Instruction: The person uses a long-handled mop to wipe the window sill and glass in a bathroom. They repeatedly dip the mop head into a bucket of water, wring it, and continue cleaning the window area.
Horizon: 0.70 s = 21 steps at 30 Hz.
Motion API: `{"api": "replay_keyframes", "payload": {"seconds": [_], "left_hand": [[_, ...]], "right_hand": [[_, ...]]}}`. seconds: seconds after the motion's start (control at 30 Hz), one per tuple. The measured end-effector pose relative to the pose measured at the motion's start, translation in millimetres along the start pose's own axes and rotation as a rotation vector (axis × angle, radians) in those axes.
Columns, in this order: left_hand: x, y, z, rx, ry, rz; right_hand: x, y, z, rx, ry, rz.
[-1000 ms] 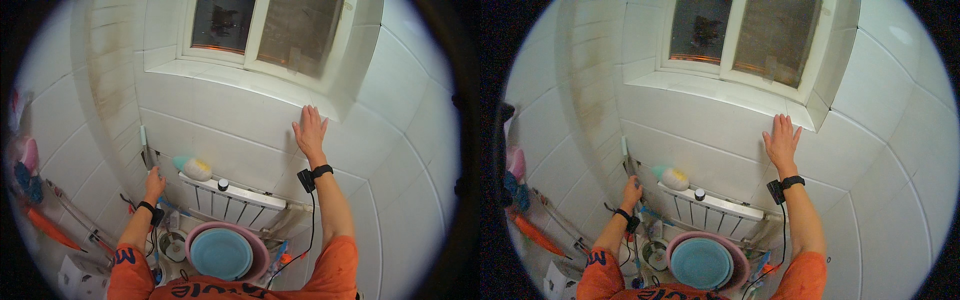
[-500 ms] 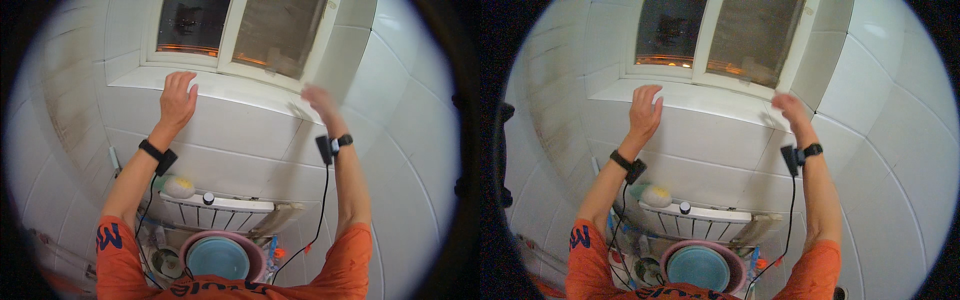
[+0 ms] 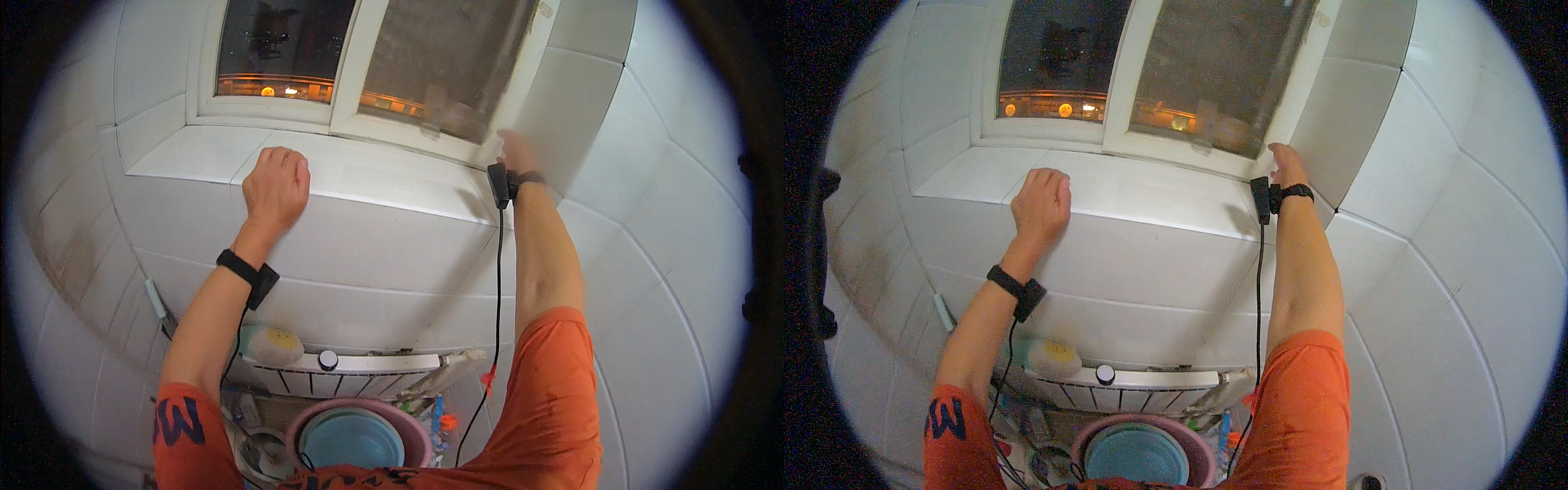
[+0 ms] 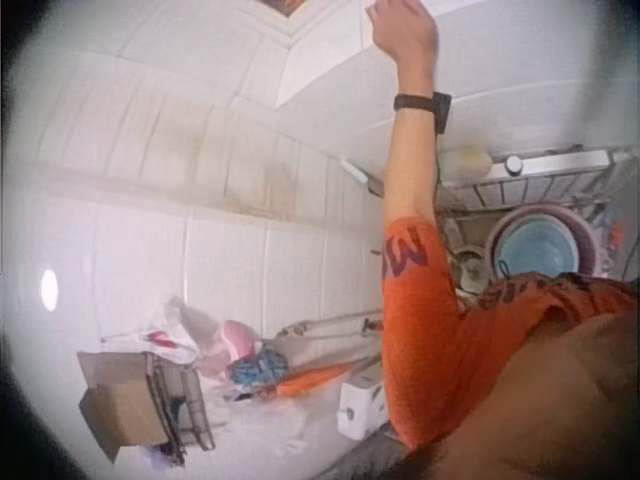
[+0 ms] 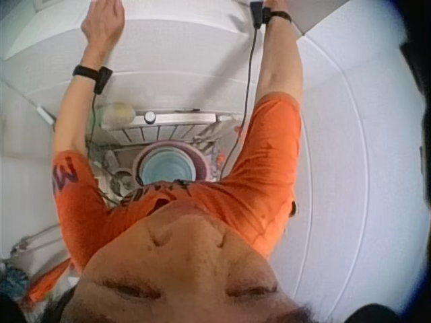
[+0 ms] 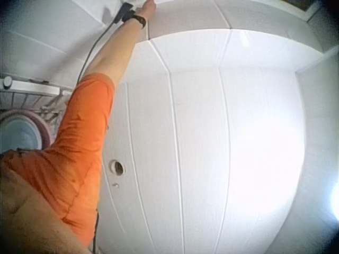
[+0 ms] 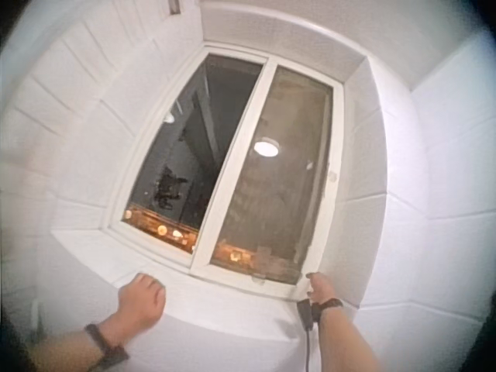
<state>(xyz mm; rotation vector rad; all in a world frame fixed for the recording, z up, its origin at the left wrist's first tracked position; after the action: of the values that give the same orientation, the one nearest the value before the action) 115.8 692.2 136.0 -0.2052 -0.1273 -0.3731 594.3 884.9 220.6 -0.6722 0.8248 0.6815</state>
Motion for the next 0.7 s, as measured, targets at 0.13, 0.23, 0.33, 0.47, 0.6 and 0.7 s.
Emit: {"api": "replay_keyframes", "payload": {"seconds": [0.13, 0.23, 0.33, 0.47, 0.6, 0.7], "left_hand": [[0.6, 0.2, 0.2, 0.029, 0.026, 0.004], [6.8, -8.8, 1.3, 0.153, 0.103, 0.014], [8.2, -8.9, 1.0, 0.153, 0.110, 0.019], [9.7, -10.9, 0.2, 0.165, 0.109, 0.014], [8.7, -10.5, 0.3, 0.154, 0.105, 0.007], [8.2, -8.9, 0.5, 0.131, 0.113, 0.022]], "right_hand": [[22.7, 11.9, 24.7, 0.092, 0.094, -0.120], [10.5, 17.1, 36.5, 0.072, -0.127, -0.248], [18.7, 14.2, 38.7, 0.009, -0.030, -0.281], [-9.3, 25.7, 13.8, -0.175, -0.343, -0.199], [-17.6, 53.3, -14.4, -0.302, -0.039, 0.283], [-38.1, 79.1, -34.4, -0.315, 0.013, 0.301]]}}
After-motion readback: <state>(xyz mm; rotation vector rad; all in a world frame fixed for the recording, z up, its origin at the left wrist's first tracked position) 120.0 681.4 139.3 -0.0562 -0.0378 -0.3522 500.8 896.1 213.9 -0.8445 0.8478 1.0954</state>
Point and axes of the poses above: each hand's wrist, its own z-axis towards the middle knuckle, its own y-axis out of the palm, x = y × z, the point moved 8 cm from there along z, towards the middle knuckle, and after that the axes turned 9 degrees about x, right-handed, at the moved point
